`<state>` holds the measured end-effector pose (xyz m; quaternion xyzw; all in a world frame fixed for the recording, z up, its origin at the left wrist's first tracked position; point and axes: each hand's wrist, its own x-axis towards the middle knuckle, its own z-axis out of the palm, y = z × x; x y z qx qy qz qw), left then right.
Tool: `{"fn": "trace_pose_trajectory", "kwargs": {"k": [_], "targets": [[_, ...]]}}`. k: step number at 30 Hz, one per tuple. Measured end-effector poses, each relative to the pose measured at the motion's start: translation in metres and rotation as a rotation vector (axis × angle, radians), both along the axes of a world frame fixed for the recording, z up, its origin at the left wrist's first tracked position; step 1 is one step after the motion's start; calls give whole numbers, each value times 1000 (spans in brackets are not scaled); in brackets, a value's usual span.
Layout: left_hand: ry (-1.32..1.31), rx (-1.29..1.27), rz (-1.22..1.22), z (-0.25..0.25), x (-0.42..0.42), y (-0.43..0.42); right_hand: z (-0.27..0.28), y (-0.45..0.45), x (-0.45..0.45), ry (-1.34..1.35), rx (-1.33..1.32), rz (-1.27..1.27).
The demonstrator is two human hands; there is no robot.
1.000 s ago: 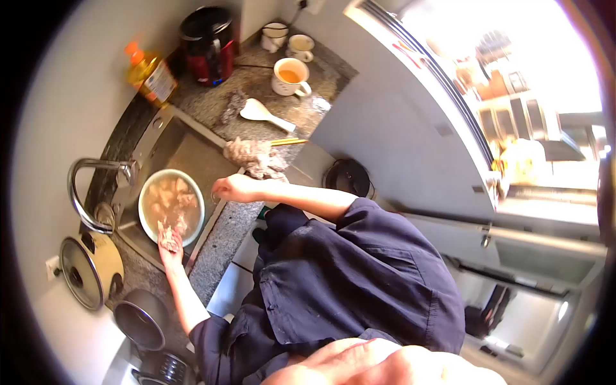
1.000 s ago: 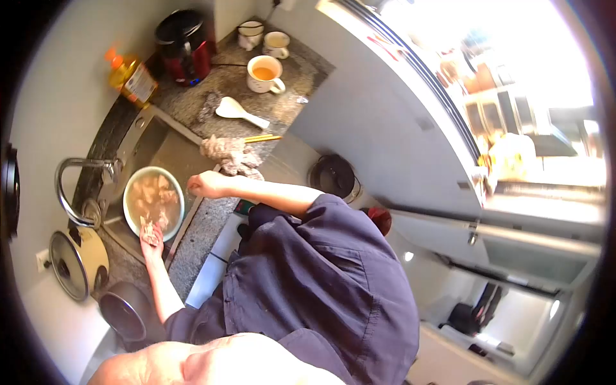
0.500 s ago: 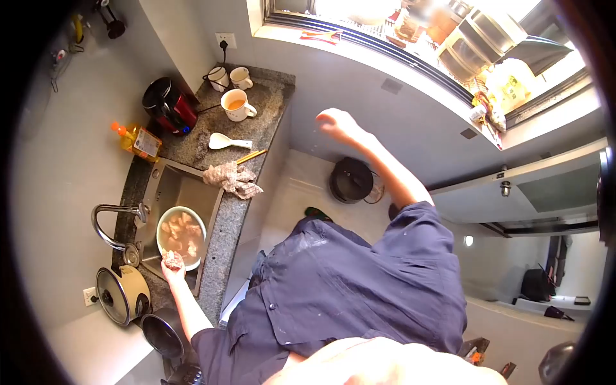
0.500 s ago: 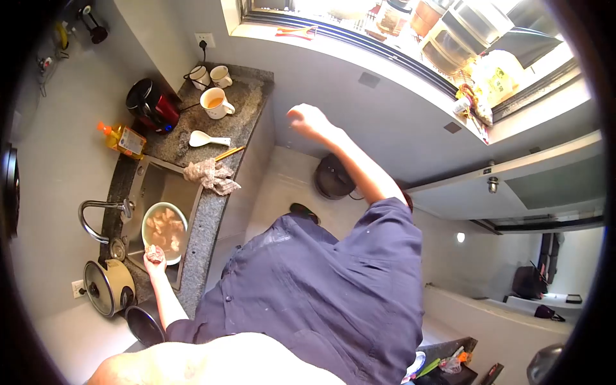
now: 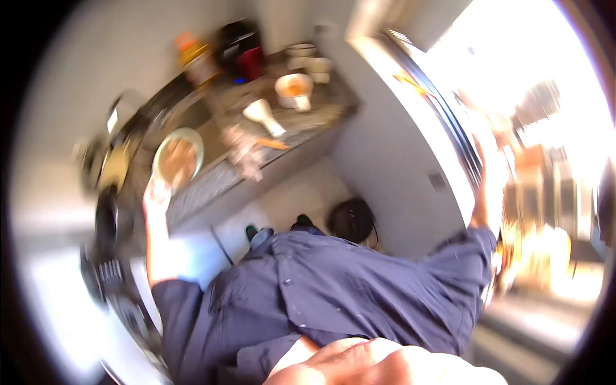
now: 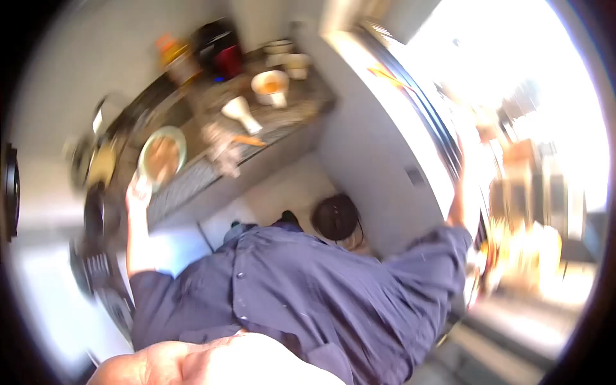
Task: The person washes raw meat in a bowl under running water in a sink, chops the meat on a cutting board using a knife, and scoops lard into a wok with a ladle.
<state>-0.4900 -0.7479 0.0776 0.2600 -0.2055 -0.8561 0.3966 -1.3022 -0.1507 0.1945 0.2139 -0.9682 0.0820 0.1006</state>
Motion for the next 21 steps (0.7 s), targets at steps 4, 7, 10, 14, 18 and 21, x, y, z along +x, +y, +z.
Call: {"fn": "trace_pose_trajectory", "kwargs": {"k": [4,7,10,14,18,21], "targets": [[-212,93,352,60,-13,68,-25,-23,-44,-118,57,102],[-86,119,206,42,30,75,-26,-33,-50,-131,81,60],[82,-87,174,34,56,103,-23,-34,-57,-139,79,5],[-59,-121,307,27,104,148,-13,-35,-51,-127,50,-35],[-403,-112,431,25,160,188,3,-34,-38,-121,-19,-98],[-706,-86,578,35,187,214,21,-37,-16,-101,-110,-124]]}}
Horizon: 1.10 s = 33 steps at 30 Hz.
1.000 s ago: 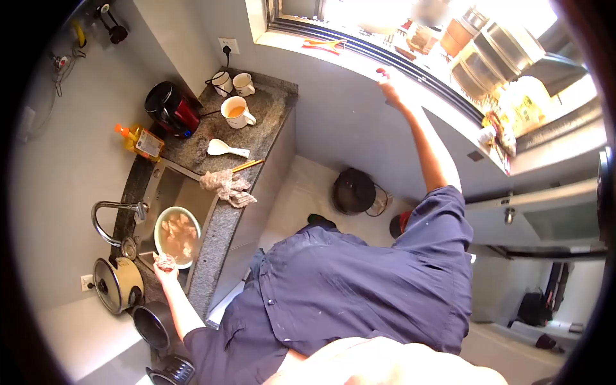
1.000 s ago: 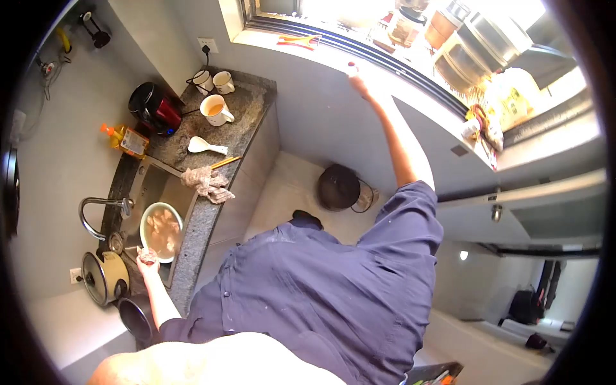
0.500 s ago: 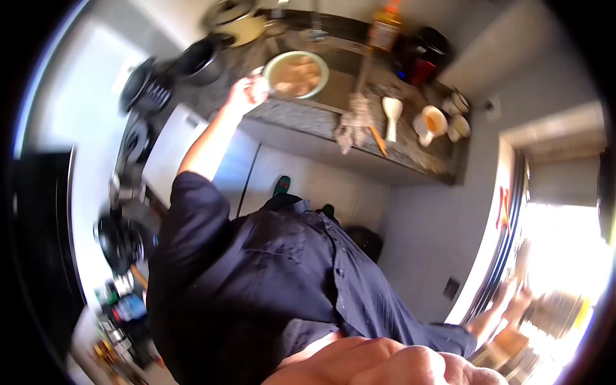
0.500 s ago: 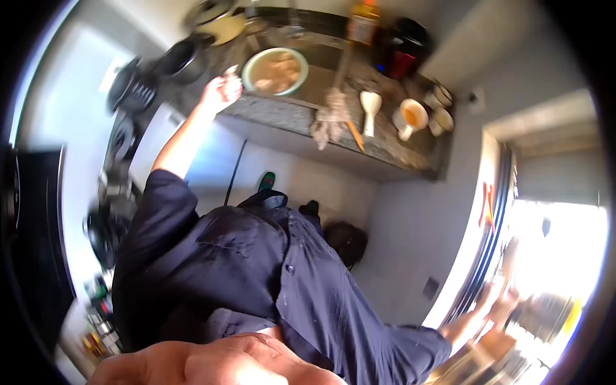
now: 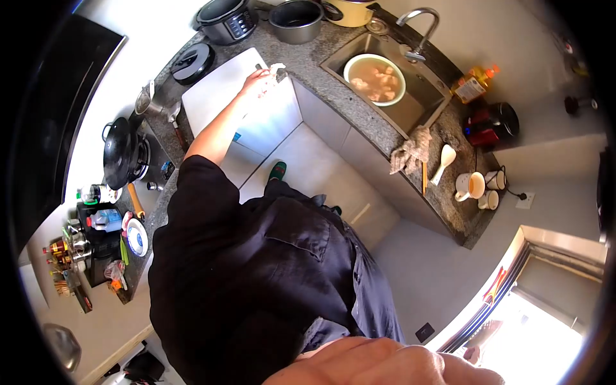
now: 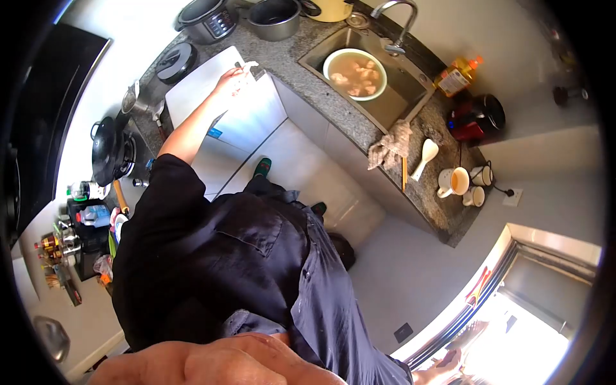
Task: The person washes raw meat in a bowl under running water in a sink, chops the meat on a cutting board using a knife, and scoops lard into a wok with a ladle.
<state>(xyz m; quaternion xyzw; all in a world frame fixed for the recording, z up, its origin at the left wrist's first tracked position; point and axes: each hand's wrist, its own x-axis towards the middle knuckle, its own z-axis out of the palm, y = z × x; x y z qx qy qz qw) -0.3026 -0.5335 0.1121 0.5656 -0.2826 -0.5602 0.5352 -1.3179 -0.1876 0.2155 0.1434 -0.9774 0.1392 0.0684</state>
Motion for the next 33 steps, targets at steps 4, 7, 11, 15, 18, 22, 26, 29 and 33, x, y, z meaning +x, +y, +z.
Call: {"fn": "trace_pose_trajectory", "kwargs": {"k": [4,7,11,15,18,22,26,29,33], "targets": [[-580,-26,62,-45,87,4,37,-8,58,40,-223,-12],[-1294,-302,262,-77,129,11,71,-23,127,52,-427,20],[-1391,-165,272,-76,166,20,109,-63,248,8,-660,141],[-1494,-128,247,-98,191,33,114,-123,377,-175,-777,305],[-1386,-239,237,-113,199,49,74,-175,425,-483,-822,482],[-534,109,162,-91,233,58,85,-254,668,-833,-575,787],[-534,6,346,-136,277,72,41,-298,798,-1278,-118,967],[-710,115,340,-131,288,77,-11,-333,859,-1524,195,1013],[-1392,-67,290,-94,271,69,-66,-360,918,-1397,473,1273]]}}
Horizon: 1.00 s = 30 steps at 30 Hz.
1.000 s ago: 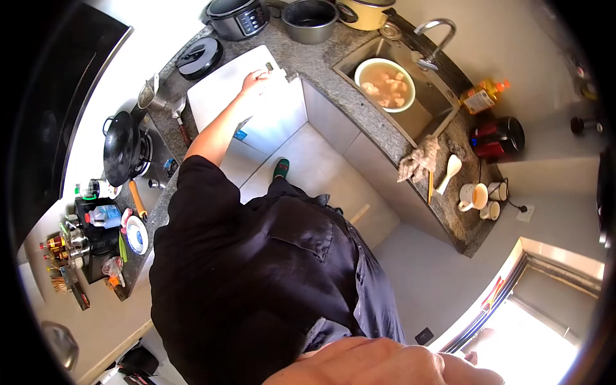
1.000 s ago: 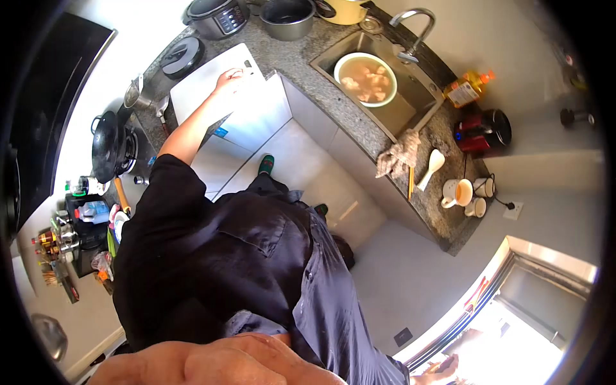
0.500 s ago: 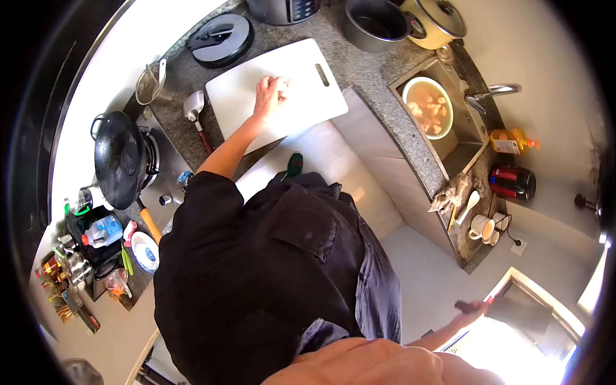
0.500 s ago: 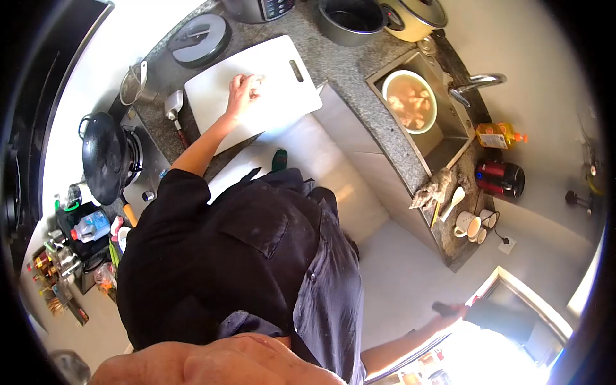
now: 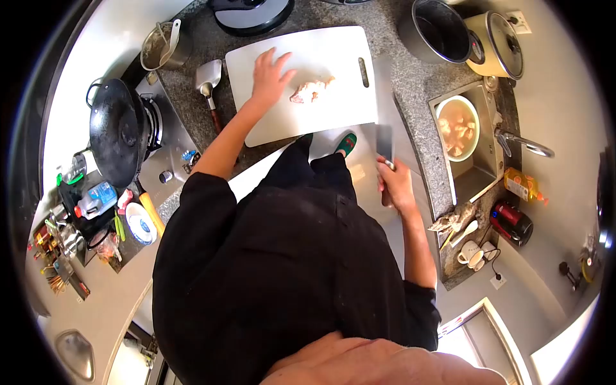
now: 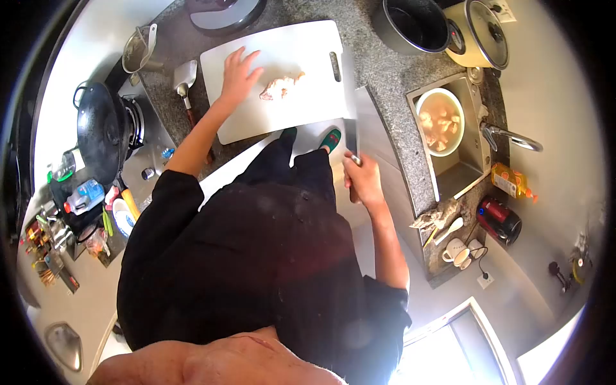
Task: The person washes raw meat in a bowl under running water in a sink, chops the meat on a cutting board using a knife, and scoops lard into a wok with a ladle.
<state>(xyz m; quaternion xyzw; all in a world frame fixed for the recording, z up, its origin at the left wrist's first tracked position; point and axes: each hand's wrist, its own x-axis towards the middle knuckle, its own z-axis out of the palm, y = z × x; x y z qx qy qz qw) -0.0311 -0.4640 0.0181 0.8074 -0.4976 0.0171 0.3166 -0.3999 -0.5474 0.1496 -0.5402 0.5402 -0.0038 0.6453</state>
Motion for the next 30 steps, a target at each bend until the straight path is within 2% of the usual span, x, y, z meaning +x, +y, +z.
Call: {"fn": "trace_pose_trajectory", "kwargs": {"k": [1,2,4,5,7,8,10,14,16,20,22,23,25,27,30], "targets": [[-143,-38,-23,9,-14,-4,-10,-5,10,9,-17,117],[-290,-80,-35,18,-28,-7,-16,-8,20,16,-2,120],[168,219,-407,16,-46,-10,-24,-13,37,18,-13,263],[176,229,-401,8,-52,-12,-27,-15,41,21,-1,268],[163,139,-221,-10,-58,-14,-31,-17,49,-20,31,293],[167,145,-220,-18,-54,-19,-29,-18,52,-24,20,330],[291,259,65,-19,-49,-30,-25,-18,58,-46,35,328],[453,312,238,-16,-47,-35,-22,-19,67,-83,27,326],[775,286,394,-29,-47,-34,-22,-18,68,-97,20,340],[772,135,403,-34,-71,-18,-22,-17,67,-106,-28,443],[911,-78,323,-32,-84,-13,-22,-14,66,-90,-30,464],[911,-78,323,-31,-90,-9,-23,-13,66,-75,-33,485],[516,37,189,-18,-101,-1,-27,-11,66,-73,-63,512],[547,100,180,-11,-105,4,-32,-8,66,-70,-93,542],[454,126,138,4,-105,5,-38,-6,69,-44,-131,530]]}}
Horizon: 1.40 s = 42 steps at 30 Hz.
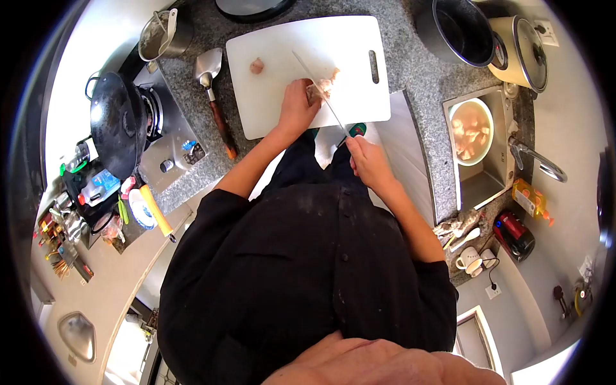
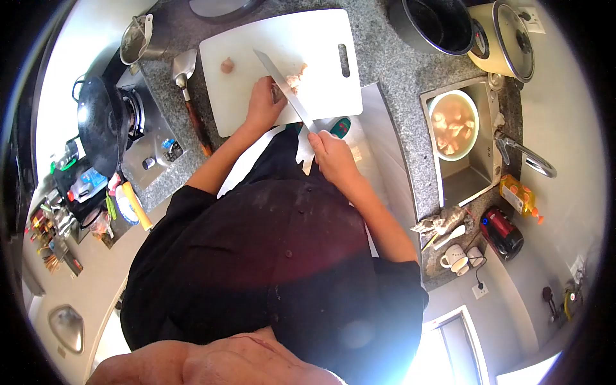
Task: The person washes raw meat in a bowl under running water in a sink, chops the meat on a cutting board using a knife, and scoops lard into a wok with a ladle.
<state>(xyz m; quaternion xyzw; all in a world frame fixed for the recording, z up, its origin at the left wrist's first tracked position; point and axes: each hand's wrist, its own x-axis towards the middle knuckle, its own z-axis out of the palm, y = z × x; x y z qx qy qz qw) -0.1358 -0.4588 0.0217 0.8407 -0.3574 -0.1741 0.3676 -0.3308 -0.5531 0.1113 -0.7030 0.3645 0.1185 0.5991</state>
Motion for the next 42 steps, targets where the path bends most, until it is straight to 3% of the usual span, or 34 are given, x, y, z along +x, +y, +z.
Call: {"fn": "trace_pose_trajectory", "kwargs": {"k": [5,9,12,14,19,22,24,25,27,28,30,33,34,36,42], "targets": [[-216,-45,-155,8,2,-2,-15,0,12,37,74,-33],[-220,33,-195,0,6,-3,-36,7,33,36,30,-47],[-208,76,-216,-3,9,-3,-64,4,53,-152,-224,115],[-275,75,-347,-6,11,1,-74,-1,80,-158,-253,116],[-300,34,-235,-13,30,11,-75,-8,110,-127,-151,-23],[-310,49,-99,2,47,16,-58,-9,86,-190,-144,43],[-349,81,-30,20,52,10,-33,-12,62,73,122,10],[-348,81,-30,18,53,8,-16,-11,51,74,121,10],[-425,-65,-337,10,53,5,13,-8,29,34,224,-176],[-422,-64,-334,3,51,1,13,-7,18,37,224,-173],[-542,-150,-546,-8,45,-7,9,-4,1,-73,68,-308],[-336,-1,-590,-8,39,-15,13,-5,-10,-108,121,-401],[-336,0,-593,-6,37,-19,15,-5,-12,-85,129,-382],[-251,37,-356,0,36,-26,17,1,-16,-56,133,-347],[-257,38,-213,-2,33,-23,28,4,-10,116,101,-104]]}}
